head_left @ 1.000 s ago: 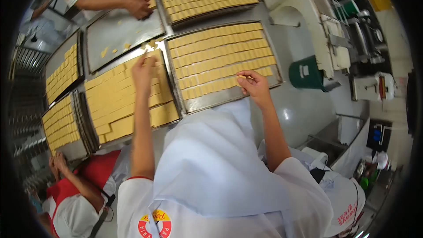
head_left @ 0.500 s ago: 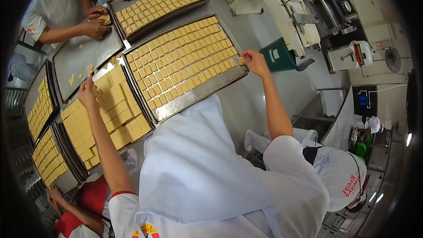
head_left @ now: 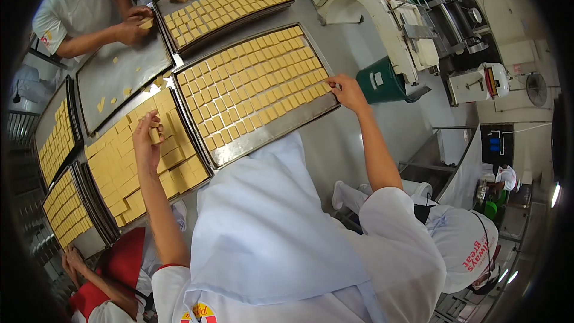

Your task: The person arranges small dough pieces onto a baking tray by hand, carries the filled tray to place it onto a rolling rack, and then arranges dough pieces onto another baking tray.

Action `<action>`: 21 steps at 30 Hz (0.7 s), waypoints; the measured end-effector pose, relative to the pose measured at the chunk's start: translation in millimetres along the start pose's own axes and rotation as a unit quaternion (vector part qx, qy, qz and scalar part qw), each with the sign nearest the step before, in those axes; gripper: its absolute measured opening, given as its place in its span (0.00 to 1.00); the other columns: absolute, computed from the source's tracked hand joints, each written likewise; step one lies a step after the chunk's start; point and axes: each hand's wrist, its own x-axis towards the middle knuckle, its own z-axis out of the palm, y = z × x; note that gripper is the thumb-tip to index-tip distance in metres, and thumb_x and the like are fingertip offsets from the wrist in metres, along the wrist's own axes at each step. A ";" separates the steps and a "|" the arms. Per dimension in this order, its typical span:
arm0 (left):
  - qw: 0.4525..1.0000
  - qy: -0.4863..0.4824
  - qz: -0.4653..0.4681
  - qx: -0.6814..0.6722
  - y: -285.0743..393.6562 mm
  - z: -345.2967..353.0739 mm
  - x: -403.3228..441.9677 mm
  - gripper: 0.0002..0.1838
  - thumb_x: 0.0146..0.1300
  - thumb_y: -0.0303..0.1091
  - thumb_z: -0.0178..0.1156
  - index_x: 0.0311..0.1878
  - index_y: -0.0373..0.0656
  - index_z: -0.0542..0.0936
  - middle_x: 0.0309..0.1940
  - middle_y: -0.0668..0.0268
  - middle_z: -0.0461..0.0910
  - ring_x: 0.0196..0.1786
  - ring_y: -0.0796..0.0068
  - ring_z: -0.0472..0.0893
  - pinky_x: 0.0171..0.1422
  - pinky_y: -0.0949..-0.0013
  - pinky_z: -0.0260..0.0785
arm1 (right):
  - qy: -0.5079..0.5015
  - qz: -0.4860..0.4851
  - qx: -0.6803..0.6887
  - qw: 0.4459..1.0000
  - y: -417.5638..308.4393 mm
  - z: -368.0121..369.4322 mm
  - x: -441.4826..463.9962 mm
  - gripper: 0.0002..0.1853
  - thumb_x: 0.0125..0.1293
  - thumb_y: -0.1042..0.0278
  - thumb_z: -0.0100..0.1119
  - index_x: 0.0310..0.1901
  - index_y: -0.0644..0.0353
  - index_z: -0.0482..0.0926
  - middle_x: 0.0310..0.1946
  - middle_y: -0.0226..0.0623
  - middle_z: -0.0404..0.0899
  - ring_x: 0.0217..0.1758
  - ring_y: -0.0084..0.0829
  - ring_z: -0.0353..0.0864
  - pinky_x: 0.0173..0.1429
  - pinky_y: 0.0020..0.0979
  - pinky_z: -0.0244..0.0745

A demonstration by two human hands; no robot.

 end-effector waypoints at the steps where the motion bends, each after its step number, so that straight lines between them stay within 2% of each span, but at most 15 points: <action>1: 1.000 -0.018 -0.008 0.007 -2.2 4.0 -7.3 0.20 0.72 0.40 0.56 0.59 0.35 0.77 0.40 0.69 0.75 0.36 0.80 0.74 0.29 0.79 0.66 | -0.011 -0.006 -0.003 1.000 -3.1 -3.9 -2.6 0.15 0.57 0.76 0.65 0.47 0.57 0.84 0.36 0.40 0.80 0.43 0.44 0.80 0.49 0.40 0.74; 2: 0.999 -0.037 -0.020 -0.006 -5.3 7.7 -13.2 0.21 0.71 0.39 0.55 0.60 0.35 0.76 0.40 0.69 0.75 0.36 0.80 0.74 0.30 0.79 0.66 | -0.021 -0.012 -0.006 1.000 -4.1 -6.2 -4.9 0.16 0.56 0.77 0.66 0.48 0.58 0.84 0.36 0.40 0.80 0.42 0.44 0.80 0.49 0.39 0.74; 4: 0.996 -0.074 -0.044 -0.031 -10.0 14.7 -23.9 0.24 0.68 0.36 0.53 0.64 0.33 0.73 0.41 0.69 0.75 0.37 0.80 0.74 0.30 0.79 0.66 | -0.006 -0.032 -0.002 0.999 1.2 -1.8 -5.9 0.18 0.55 0.77 0.68 0.50 0.59 0.83 0.34 0.37 0.80 0.35 0.39 0.75 0.44 0.37 0.73; 5: 0.993 -0.098 -0.053 -0.043 -11.0 18.4 -30.5 0.27 0.67 0.37 0.53 0.66 0.33 0.72 0.41 0.70 0.74 0.39 0.80 0.73 0.30 0.80 0.62 | 0.001 -0.044 0.000 0.999 2.6 1.2 -4.8 0.19 0.55 0.77 0.68 0.51 0.59 0.83 0.33 0.36 0.79 0.31 0.36 0.73 0.41 0.35 0.72; 8: 0.989 -0.131 -0.067 -0.017 -8.0 27.8 -43.2 0.27 0.67 0.37 0.52 0.66 0.32 0.71 0.42 0.69 0.74 0.39 0.80 0.73 0.27 0.81 0.61 | 0.007 -0.020 0.023 1.000 -0.6 3.7 -5.1 0.19 0.54 0.77 0.70 0.50 0.60 0.83 0.33 0.36 0.80 0.31 0.35 0.73 0.41 0.34 0.72; 11: 0.990 -0.120 -0.074 -0.005 -10.8 37.0 -45.5 0.26 0.65 0.30 0.53 0.66 0.32 0.71 0.36 0.69 0.74 0.35 0.81 0.75 0.24 0.79 0.64 | 0.002 -0.011 0.020 1.000 -0.9 4.7 -5.3 0.19 0.54 0.76 0.70 0.50 0.61 0.83 0.33 0.36 0.80 0.32 0.34 0.73 0.42 0.33 0.72; 14: 0.993 -0.091 -0.074 -0.009 -11.0 49.6 -50.8 0.21 0.64 0.25 0.58 0.61 0.34 0.75 0.31 0.68 0.76 0.33 0.81 0.78 0.24 0.78 0.66 | -0.013 0.018 0.023 0.999 -11.5 -0.2 -6.5 0.18 0.54 0.75 0.69 0.49 0.61 0.83 0.35 0.40 0.81 0.40 0.43 0.79 0.48 0.39 0.73; 16: 0.994 -0.081 -0.073 -0.005 -19.5 52.9 -50.5 0.19 0.63 0.25 0.60 0.58 0.34 0.76 0.32 0.67 0.78 0.33 0.81 0.78 0.24 0.78 0.67 | 0.004 0.000 0.015 1.000 -11.0 -0.3 -7.9 0.17 0.55 0.75 0.68 0.49 0.61 0.83 0.35 0.40 0.81 0.39 0.41 0.79 0.46 0.37 0.74; 17: 0.994 -0.087 -0.072 -0.003 -21.9 54.8 -52.4 0.14 0.63 0.24 0.61 0.53 0.35 0.78 0.33 0.65 0.79 0.33 0.80 0.79 0.24 0.78 0.68 | 0.012 -0.009 0.011 1.000 -11.1 0.3 -8.6 0.17 0.56 0.75 0.68 0.49 0.61 0.83 0.35 0.40 0.81 0.38 0.40 0.80 0.45 0.36 0.74; 20: 0.991 -0.120 -0.064 0.008 -32.4 59.2 -58.0 0.15 0.63 0.25 0.61 0.53 0.34 0.78 0.33 0.66 0.79 0.32 0.80 0.79 0.24 0.78 0.68 | 0.115 -0.029 0.094 0.989 -29.0 11.4 -12.1 0.17 0.58 0.74 0.68 0.50 0.61 0.83 0.36 0.39 0.82 0.35 0.34 0.81 0.42 0.33 0.76; 21: 0.988 -0.135 -0.060 0.045 -35.1 62.1 -59.5 0.18 0.61 0.23 0.62 0.56 0.36 0.78 0.34 0.67 0.79 0.33 0.80 0.79 0.24 0.77 0.70 | 0.113 -0.006 0.146 0.983 -42.5 22.3 -15.3 0.16 0.59 0.73 0.68 0.50 0.60 0.83 0.36 0.37 0.83 0.33 0.29 0.80 0.40 0.30 0.76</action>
